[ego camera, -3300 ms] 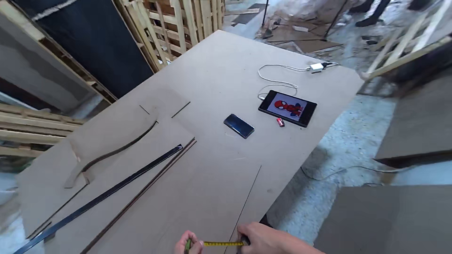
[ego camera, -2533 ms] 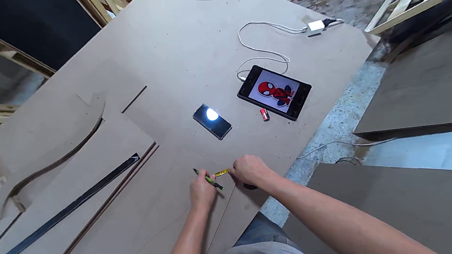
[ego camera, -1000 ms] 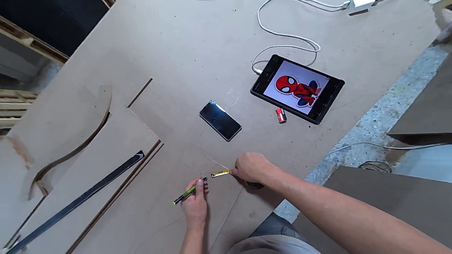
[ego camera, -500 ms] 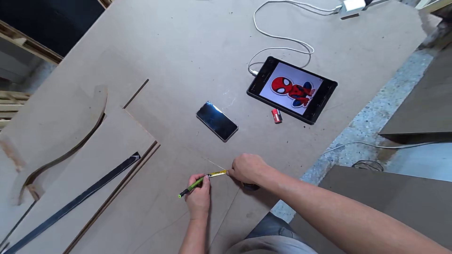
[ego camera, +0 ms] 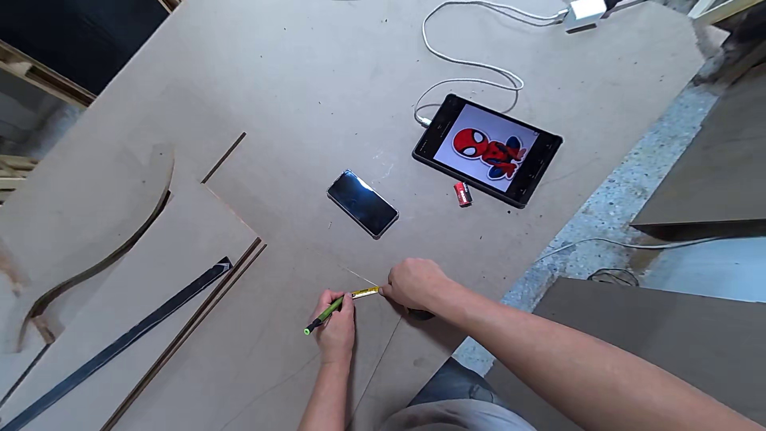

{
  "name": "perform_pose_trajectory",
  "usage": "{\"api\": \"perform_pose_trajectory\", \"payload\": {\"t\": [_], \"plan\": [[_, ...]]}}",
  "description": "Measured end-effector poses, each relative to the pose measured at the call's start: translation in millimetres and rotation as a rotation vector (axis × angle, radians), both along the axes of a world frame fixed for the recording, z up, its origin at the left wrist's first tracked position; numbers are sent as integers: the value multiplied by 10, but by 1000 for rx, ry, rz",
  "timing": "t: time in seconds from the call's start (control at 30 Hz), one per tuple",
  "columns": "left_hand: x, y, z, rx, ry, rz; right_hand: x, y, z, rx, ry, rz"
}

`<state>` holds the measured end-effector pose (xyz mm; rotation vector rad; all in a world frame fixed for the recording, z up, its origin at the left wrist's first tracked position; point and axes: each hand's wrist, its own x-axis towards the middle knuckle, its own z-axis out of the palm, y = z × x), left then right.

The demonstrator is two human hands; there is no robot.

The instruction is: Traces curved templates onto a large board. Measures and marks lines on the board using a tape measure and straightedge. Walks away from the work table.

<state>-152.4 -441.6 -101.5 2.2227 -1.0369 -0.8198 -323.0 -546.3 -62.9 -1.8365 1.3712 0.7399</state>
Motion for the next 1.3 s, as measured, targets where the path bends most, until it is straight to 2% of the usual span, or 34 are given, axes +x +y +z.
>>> {"api": "perform_pose_trajectory", "payload": {"t": [0.2, 0.87, 1.3], "plan": [[28, -20, 25, -1, 59, -47, 17, 1, 22, 6, 18, 0], [67, 13, 49, 55, 26, -124, 83, 124, 166, 0, 47, -15], [88, 166, 24, -10, 53, -160, 78, 331, 139, -8, 82, -28]]}}
